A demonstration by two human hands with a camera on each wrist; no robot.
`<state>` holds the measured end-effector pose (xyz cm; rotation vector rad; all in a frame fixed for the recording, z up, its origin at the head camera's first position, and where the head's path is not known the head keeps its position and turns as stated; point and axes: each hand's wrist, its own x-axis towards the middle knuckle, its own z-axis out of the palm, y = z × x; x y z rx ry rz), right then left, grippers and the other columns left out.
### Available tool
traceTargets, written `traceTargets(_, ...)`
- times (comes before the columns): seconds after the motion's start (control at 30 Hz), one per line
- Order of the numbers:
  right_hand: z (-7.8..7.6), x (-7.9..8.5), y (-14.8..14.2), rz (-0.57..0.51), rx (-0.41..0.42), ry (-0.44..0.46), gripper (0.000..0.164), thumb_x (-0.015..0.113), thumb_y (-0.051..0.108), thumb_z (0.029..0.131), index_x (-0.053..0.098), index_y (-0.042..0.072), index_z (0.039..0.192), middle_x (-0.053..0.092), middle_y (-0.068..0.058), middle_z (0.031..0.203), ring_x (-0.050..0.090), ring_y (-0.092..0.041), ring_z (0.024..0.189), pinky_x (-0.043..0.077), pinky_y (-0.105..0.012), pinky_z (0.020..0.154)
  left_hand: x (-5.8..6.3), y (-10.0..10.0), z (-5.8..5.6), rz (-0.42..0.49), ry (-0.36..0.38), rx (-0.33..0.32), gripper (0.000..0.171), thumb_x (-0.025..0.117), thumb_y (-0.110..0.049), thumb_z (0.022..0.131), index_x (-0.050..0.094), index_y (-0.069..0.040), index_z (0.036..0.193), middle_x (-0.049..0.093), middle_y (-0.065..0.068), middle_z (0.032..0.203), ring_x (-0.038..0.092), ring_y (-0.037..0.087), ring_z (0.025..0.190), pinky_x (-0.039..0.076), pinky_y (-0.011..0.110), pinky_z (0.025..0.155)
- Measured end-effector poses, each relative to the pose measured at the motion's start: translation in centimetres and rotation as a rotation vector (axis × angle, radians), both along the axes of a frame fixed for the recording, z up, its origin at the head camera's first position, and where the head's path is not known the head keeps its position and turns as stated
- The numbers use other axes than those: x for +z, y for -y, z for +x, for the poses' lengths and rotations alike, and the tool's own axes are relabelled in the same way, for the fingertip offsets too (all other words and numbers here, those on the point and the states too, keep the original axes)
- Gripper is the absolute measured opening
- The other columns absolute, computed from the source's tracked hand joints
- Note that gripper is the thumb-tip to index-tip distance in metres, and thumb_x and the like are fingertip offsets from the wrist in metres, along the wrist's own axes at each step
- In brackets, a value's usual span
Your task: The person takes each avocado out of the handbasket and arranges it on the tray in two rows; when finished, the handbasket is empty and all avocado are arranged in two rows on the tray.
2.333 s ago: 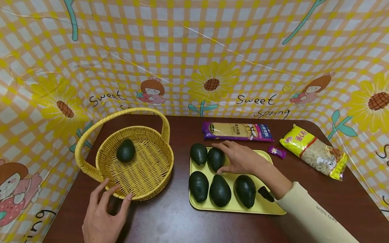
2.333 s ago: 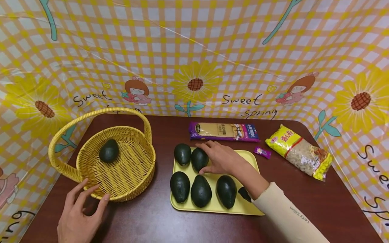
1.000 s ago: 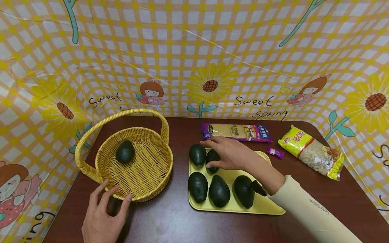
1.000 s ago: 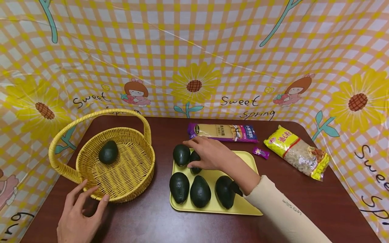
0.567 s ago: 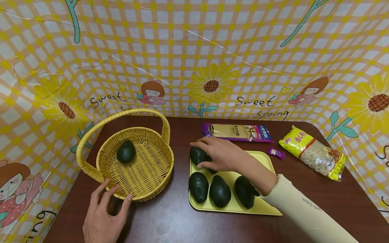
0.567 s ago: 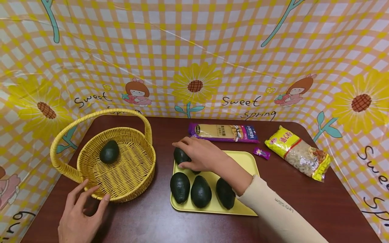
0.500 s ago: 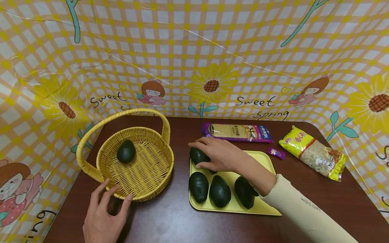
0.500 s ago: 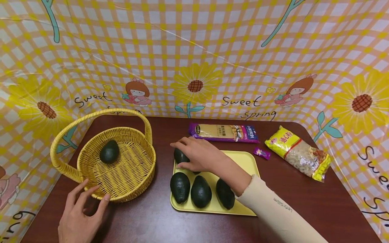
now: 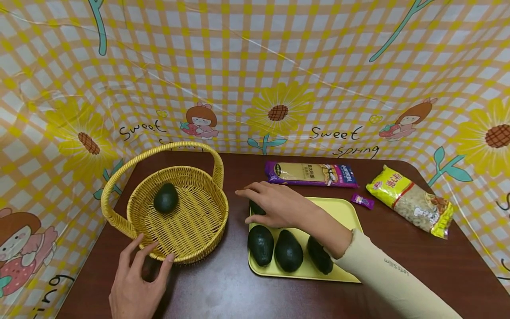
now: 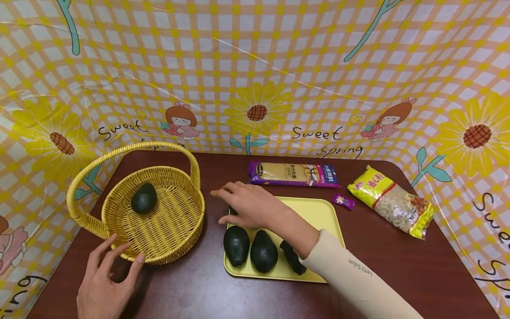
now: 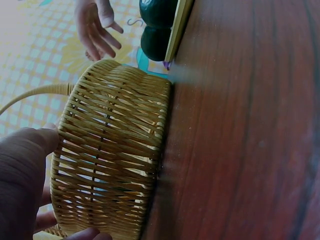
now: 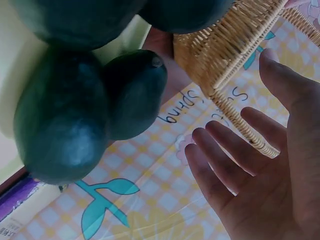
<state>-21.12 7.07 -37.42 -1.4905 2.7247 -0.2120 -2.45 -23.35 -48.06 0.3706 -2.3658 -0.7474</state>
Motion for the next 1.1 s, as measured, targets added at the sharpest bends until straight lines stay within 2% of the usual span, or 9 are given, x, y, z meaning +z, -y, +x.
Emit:
traceTargets(0.43, 0.3, 0.1, 2.8, -0.032, 0.089, -0.038, 0.066, 0.070, 0.051, 0.105, 0.054, 0.015, 0.158, 0.063, -0.008, 0.146, 0.066, -0.026, 0.128, 0.061, -0.043, 0.095, -0.1, 0.1, 0.1, -0.004, 0.004, 0.001, 0.042, 0.093, -0.031, 0.086, 0.079, -0.010, 0.120, 0.062, 0.010, 0.148, 0.071, 0.042, 0.097, 0.055, 0.064, 0.066)
traceTargets(0.7, 0.2, 0.3, 4.3, -0.013, 0.126, -0.087, 0.064, 0.069, 0.051, 0.105, 0.055, 0.015, 0.157, 0.065, -0.008, 0.144, 0.066, -0.026, 0.126, 0.060, -0.042, 0.097, 0.0, 0.1, 0.0, -0.002, 0.011, -0.005, 0.043, 0.094, -0.030, 0.085, 0.079, -0.011, 0.121, 0.062, 0.010, 0.149, 0.071, 0.042, 0.099, 0.055, 0.064, 0.066)
traceTargets(0.93, 0.0, 0.5, 5.7, -0.008, 0.137, -0.076, 0.065, 0.070, 0.050, 0.105, 0.054, 0.016, 0.158, 0.065, -0.009, 0.144, 0.067, -0.025, 0.124, 0.061, -0.041, 0.095, 0.1, 0.1, 0.0, -0.003, 0.016, 0.001, 0.043, 0.094, -0.029, 0.085, 0.079, -0.011, 0.121, 0.061, 0.010, 0.149, 0.071, 0.042, 0.097, 0.055, 0.064, 0.065)
traceTargets(1.1, -0.1, 0.4, 6.8, 0.006, 0.136, -0.072, 0.065, 0.070, 0.050, 0.105, 0.054, 0.016, 0.157, 0.064, -0.008, 0.145, 0.066, -0.026, 0.126, 0.059, -0.043, 0.100, 0.0, 0.1, 0.0, -0.003, 0.018, 0.000, 0.044, 0.094, -0.030, 0.085, 0.079, -0.010, 0.121, 0.061, 0.011, 0.149, 0.071, 0.042, 0.097, 0.055, 0.063, 0.064)
